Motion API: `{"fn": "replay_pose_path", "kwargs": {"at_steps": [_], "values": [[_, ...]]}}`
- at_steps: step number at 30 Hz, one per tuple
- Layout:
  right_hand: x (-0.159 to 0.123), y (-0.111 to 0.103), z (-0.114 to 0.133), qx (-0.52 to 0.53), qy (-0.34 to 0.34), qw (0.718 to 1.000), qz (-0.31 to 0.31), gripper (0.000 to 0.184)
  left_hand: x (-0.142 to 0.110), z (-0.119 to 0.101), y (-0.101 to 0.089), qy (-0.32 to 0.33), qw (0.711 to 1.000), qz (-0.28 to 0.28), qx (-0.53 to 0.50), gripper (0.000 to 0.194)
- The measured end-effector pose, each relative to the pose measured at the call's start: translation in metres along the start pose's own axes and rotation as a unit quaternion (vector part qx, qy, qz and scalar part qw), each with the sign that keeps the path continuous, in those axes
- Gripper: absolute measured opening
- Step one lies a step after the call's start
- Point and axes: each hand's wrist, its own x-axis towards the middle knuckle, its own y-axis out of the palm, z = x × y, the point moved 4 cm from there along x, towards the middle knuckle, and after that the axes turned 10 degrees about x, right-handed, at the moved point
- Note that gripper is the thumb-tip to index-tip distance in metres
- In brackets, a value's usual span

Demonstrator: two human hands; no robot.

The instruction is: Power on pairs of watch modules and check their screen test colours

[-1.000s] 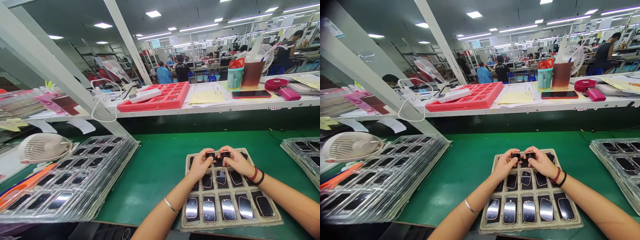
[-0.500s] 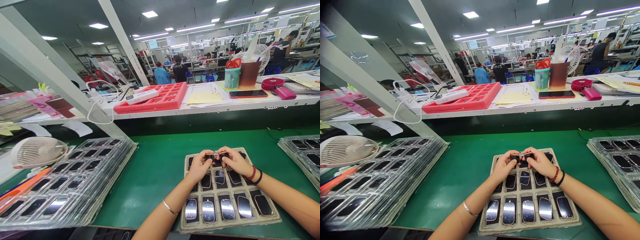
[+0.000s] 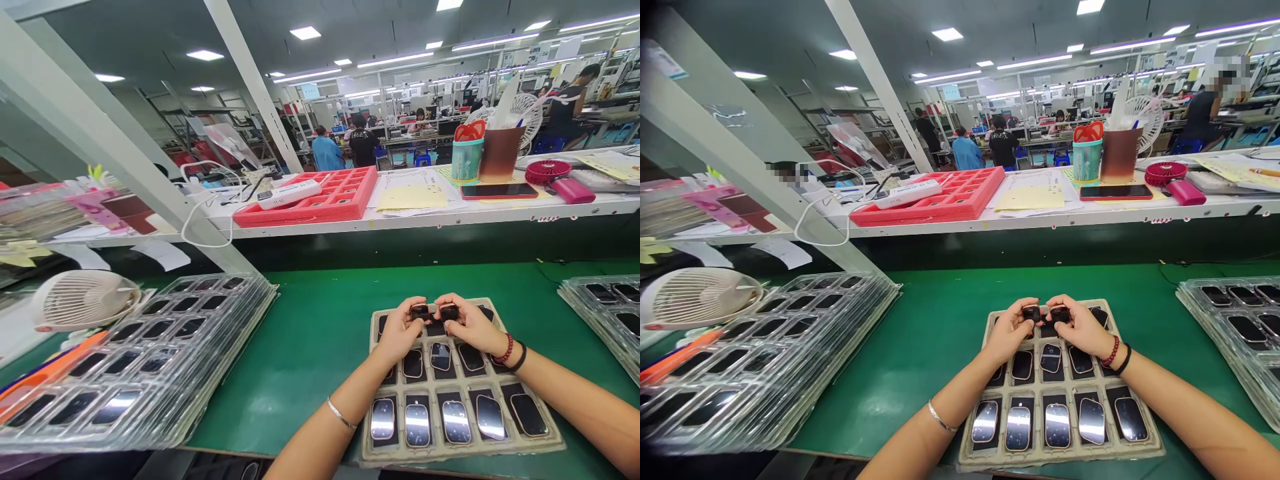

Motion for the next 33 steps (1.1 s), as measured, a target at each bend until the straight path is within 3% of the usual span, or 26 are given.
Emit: {"fn": "replay_pose_path", "kwargs": {"at_steps": [4, 15, 19, 22, 26, 30, 33], "values": [[0.000, 0.001, 0.003, -0.020, -0.012, 1.000, -0.002, 0.028, 0.001, 0.001, -0.002, 0.002, 1.000, -0.007, 0.022, 0.036], [0.000, 0.000, 0.000, -0.020, -0.005, 1.000, 0.006, 0.038, 0.001, 0.003, 0.001, -0.002, 1.000, 0.002, -0.022, 0.049], [0.000, 0.001, 0.000, -0.004, 0.001, 1.000, 0.005, 0.038, 0.004, 0.002, -0.003, -0.043, 0.992, 0.013, -0.120, 0.060], [-0.002, 0.000, -0.002, 0.010, 0.006, 1.000, -0.002, 0.037, -0.003, -0.014, -0.004, -0.070, 0.965, 0.098, -0.232, 0.060], [-0.004, -0.002, -0.007, -0.002, 0.001, 1.000, -0.006, 0.036, -0.037, -0.063, 0.002, -0.048, 0.909, 0.261, -0.321, 0.066], [-0.002, -0.007, -0.013, 0.000, 0.015, 1.000, -0.010, 0.039, -0.078, -0.100, 0.020, -0.060, 0.859, 0.415, -0.293, 0.068], [-0.002, -0.009, -0.014, 0.009, 0.039, 0.999, -0.012, 0.044, -0.094, -0.107, 0.030, -0.082, 0.842, 0.471, -0.252, 0.059]]}}
